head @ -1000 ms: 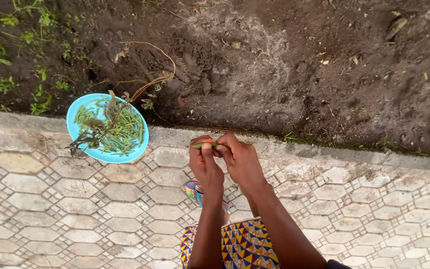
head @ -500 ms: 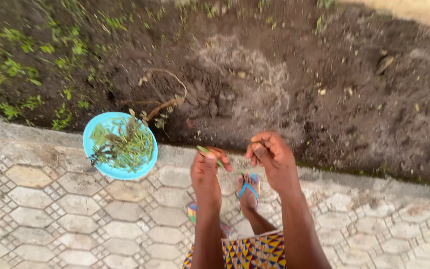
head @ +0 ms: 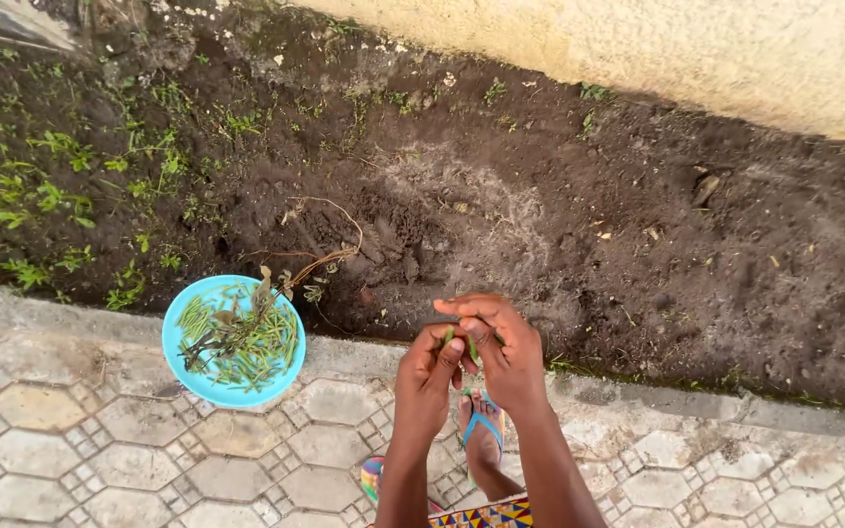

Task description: Picking or sorting green beans from a plant or bowl.

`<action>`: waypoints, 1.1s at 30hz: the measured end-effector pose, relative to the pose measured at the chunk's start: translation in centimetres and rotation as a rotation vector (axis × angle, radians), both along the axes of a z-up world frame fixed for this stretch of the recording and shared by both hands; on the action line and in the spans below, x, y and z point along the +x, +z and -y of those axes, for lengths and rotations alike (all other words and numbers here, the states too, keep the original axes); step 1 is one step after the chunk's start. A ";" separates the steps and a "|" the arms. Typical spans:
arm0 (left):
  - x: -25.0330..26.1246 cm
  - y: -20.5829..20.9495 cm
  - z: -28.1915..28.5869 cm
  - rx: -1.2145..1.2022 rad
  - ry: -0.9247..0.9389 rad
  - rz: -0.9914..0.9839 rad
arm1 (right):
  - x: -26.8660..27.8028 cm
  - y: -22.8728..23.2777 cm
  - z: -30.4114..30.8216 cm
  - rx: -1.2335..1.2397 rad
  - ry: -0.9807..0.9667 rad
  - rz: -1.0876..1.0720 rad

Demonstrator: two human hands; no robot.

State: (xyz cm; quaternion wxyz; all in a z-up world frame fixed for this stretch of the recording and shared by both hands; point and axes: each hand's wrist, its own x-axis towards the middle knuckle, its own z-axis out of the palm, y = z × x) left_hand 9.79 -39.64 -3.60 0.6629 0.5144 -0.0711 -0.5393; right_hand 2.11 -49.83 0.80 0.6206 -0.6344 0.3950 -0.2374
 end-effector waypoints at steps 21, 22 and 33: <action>4.7 1.9 0.2 -0.011 0.148 0.028 | 2.9 2.6 0.7 0.181 -0.176 -0.012; 4.8 1.7 0.1 -0.011 0.145 0.026 | 3.5 2.8 0.8 0.180 -0.180 -0.014; 6.5 3.0 -2.2 -0.143 0.220 -0.127 | 3.3 1.3 0.4 0.709 -0.221 0.309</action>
